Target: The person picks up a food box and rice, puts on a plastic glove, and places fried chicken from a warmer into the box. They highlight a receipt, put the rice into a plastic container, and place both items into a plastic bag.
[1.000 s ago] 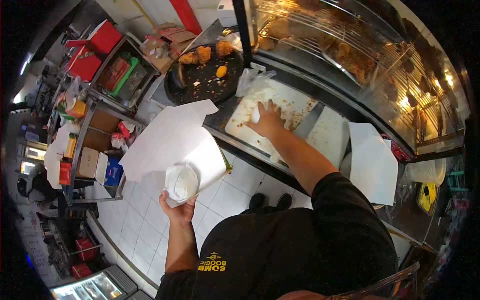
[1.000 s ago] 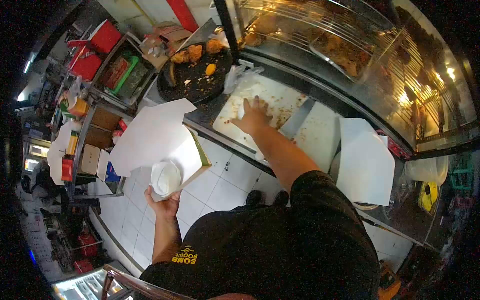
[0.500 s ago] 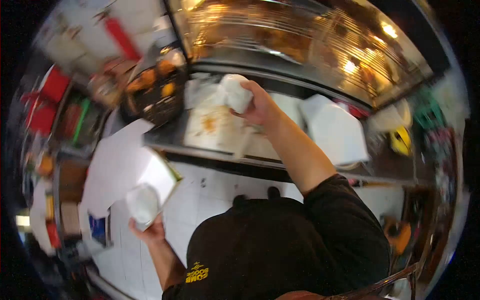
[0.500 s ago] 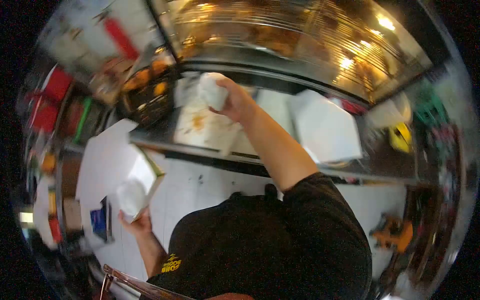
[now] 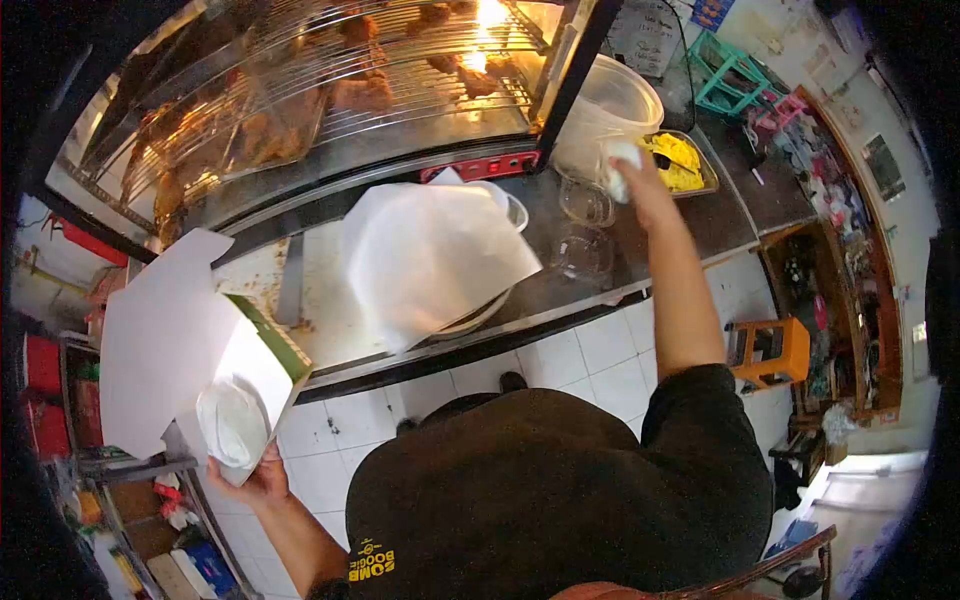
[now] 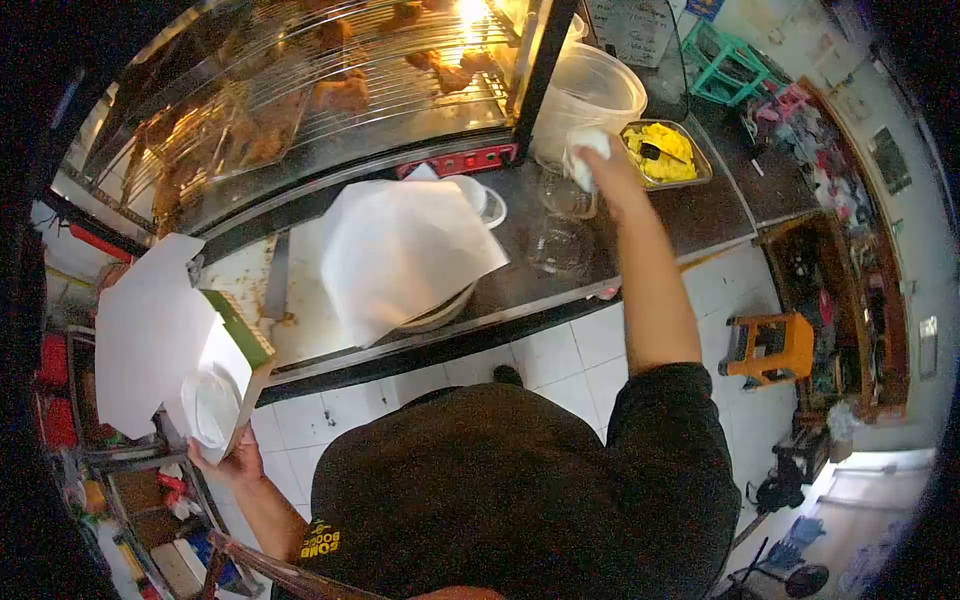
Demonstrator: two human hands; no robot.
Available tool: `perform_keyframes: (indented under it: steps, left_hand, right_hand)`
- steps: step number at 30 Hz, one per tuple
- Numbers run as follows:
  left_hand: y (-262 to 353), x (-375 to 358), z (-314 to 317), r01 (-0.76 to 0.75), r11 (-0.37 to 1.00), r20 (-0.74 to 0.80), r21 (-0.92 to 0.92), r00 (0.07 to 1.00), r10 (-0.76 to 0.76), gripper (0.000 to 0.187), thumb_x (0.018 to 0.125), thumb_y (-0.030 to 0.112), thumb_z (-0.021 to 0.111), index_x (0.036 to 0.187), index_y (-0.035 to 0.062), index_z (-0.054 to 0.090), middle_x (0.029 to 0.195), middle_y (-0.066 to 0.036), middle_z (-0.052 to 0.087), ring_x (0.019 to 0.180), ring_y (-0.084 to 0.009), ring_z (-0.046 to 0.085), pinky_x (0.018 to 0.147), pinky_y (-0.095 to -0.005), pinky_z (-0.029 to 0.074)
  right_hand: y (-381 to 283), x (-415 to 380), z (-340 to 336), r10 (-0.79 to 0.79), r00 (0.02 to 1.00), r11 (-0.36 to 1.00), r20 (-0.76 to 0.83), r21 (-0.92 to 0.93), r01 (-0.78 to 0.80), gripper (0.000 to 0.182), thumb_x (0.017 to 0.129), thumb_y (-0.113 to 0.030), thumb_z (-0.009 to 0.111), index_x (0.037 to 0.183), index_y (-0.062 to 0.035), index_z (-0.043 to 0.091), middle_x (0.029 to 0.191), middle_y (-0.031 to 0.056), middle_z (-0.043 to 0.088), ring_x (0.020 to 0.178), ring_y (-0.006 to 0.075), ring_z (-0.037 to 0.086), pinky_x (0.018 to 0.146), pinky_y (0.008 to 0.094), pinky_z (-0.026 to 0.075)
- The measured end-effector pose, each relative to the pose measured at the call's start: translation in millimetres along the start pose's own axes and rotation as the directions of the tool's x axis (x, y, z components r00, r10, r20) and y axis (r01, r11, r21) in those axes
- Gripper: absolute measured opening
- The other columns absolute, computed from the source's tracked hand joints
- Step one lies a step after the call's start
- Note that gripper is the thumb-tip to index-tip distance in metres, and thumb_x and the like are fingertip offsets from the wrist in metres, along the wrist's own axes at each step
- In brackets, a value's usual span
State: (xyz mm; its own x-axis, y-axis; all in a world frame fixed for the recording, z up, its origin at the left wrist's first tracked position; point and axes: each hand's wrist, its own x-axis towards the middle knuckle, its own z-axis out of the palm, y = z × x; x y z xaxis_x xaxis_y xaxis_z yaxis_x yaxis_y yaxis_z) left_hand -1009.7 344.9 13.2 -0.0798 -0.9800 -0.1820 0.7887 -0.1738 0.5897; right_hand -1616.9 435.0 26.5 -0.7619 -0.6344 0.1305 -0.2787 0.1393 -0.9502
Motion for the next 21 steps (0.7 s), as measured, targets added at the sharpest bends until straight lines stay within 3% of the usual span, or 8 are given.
perform_keyframes:
  steps: [3,12,15,16,17,18,19,21]
  left_hand:
    - [-67.8,-23.4,36.2,0.042,0.999,-0.023,-0.018,0.999,-0.043,0.071,0.072,0.041,0.052,0.130,0.0069,0.030,0.131,-0.014,0.036,0.118,-0.0312,0.038,0.091,-0.0491,0.039]
    - [-167.3,-78.2,124.3,0.137,0.989,0.032,0.053,0.990,-0.139,0.072,0.073,0.047,0.050,0.129,0.0073,0.031,0.130,-0.016,0.037,0.117,-0.0327,0.039,0.092,-0.0477,0.039]
    - [-196.1,-77.0,161.7,0.185,0.974,0.063,0.130,0.979,-0.195,0.074,0.071,0.049,0.050,0.129,0.0079,0.031,0.129,-0.015,0.038,0.115,-0.0317,0.041,0.092,-0.0461,0.039]
    - [-210.5,-72.7,176.7,0.213,0.964,0.067,0.158,0.972,-0.226,0.075,0.070,0.050,0.050,0.129,0.0080,0.032,0.127,-0.015,0.039,0.114,-0.0312,0.042,0.092,-0.0455,0.039]
    - [-227.2,-67.6,192.3,0.242,0.952,0.074,0.187,0.963,-0.259,0.075,0.069,0.050,0.051,0.128,0.0080,0.033,0.126,-0.015,0.040,0.112,-0.0308,0.044,0.091,-0.0449,0.040]
    - [-244.4,-64.6,207.6,0.282,0.932,0.100,0.228,0.945,-0.311,0.074,0.068,0.050,0.051,0.127,0.0078,0.034,0.125,-0.015,0.042,0.111,-0.0302,0.045,0.090,-0.0448,0.041]
    - [-262.6,-62.1,221.6,0.324,0.906,0.126,0.271,0.921,-0.367,0.073,0.068,0.049,0.051,0.126,0.0076,0.036,0.123,-0.014,0.043,0.110,-0.0296,0.046,0.088,-0.0448,0.042]
    - [-300.3,-55.7,238.2,0.347,0.827,0.172,0.442,0.872,-0.458,0.072,0.068,0.046,0.053,0.126,0.0085,0.034,0.123,-0.014,0.043,0.110,-0.0291,0.046,0.087,-0.0454,0.042]
  right_hand:
    - [77.9,35.2,-3.2,-0.072,0.989,0.830,-0.129,-0.557,-0.012,0.061,0.064,-0.032,0.068,0.115,-0.0069,0.045,0.099,0.0230,0.054,0.093,0.0378,0.052,0.079,0.0401,0.043]
    - [171.3,47.2,23.1,-0.292,0.940,0.371,0.175,-0.885,0.280,0.073,0.074,-0.054,0.053,0.127,-0.0072,0.036,0.126,0.0176,0.037,0.111,0.0377,0.038,0.092,0.0481,0.033]
    - [100.8,36.1,-3.0,-0.256,0.926,0.856,0.278,-0.380,0.351,0.076,0.076,-0.055,0.052,0.131,-0.0066,0.030,0.128,0.0155,0.036,0.113,0.0335,0.039,0.089,0.0478,0.035]
    - [72.7,16.6,-11.6,-0.033,0.901,0.991,0.433,0.129,-0.025,0.076,0.077,-0.056,0.051,0.131,-0.0064,0.029,0.127,0.0139,0.037,0.112,0.0316,0.040,0.089,0.0462,0.037]
    - [47.3,-7.0,-21.5,0.058,0.758,0.723,0.649,0.497,-0.480,0.077,0.077,-0.057,0.049,0.131,-0.0061,0.028,0.127,0.0123,0.038,0.111,0.0298,0.041,0.088,0.0445,0.038]
    - [30.5,-22.5,-33.7,-0.042,0.658,0.543,0.752,0.570,-0.617,0.076,0.077,-0.057,0.049,0.131,-0.0073,0.028,0.127,0.0113,0.038,0.112,0.0283,0.041,0.088,0.0438,0.039]
    - [16.0,-36.4,-47.9,-0.169,0.560,0.344,0.811,0.581,-0.738,0.076,0.078,-0.058,0.048,0.132,-0.0085,0.027,0.127,0.0103,0.038,0.113,0.0268,0.041,0.087,0.0431,0.040]
    - [9.5,-55.8,-81.9,-0.101,0.682,0.409,0.724,0.655,-0.635,0.088,0.070,-0.066,0.049,0.132,-0.0071,0.026,0.128,0.0121,0.039,0.118,0.0275,0.039,0.095,0.0447,0.034]
